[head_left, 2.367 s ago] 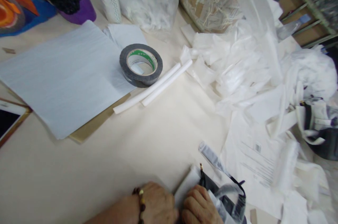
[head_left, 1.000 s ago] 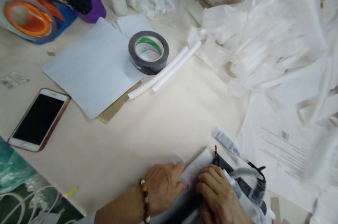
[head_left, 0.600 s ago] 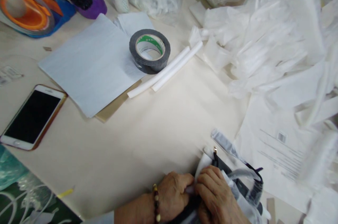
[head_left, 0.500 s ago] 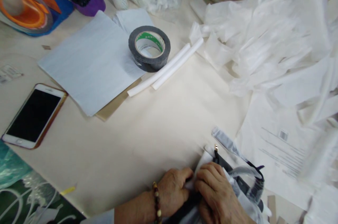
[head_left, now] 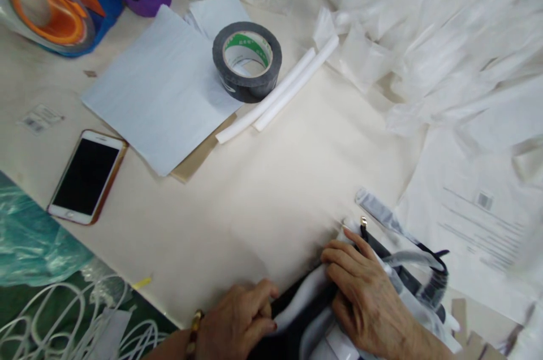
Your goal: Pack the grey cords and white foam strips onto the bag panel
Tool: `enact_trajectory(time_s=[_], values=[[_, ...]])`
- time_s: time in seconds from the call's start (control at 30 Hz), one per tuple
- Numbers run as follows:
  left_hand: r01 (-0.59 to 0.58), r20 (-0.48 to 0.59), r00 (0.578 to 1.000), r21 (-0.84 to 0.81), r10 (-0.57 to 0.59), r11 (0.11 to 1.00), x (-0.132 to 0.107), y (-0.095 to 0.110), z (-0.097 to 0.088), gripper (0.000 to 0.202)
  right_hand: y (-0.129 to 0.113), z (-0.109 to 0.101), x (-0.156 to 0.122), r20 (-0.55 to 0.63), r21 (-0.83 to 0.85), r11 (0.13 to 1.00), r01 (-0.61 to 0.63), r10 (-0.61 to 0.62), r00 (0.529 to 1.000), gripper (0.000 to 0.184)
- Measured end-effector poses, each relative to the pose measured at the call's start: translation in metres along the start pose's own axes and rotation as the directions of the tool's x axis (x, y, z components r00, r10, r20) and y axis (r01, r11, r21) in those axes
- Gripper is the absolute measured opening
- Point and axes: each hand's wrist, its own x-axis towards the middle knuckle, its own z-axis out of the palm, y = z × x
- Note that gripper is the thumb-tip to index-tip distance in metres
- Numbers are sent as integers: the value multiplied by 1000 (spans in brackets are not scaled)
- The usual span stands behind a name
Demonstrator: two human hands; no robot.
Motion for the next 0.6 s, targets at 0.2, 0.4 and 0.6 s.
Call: enact_trajectory(time_s=[0.2,0.4,0.6], values=[[-10,-94,995,104,20,995,8,5,11,18,0,4,-2,-6,-43,999,-11,10,1000,23],[62,-140,988,-2,-61,998,20,21,8,20,3,9,1,-32,-94,996,-5,2,999,21],[132,-126,983,-45,-137,990,34,27,8,19,3,12,3,-38,-113,993,-15,10,999,20]])
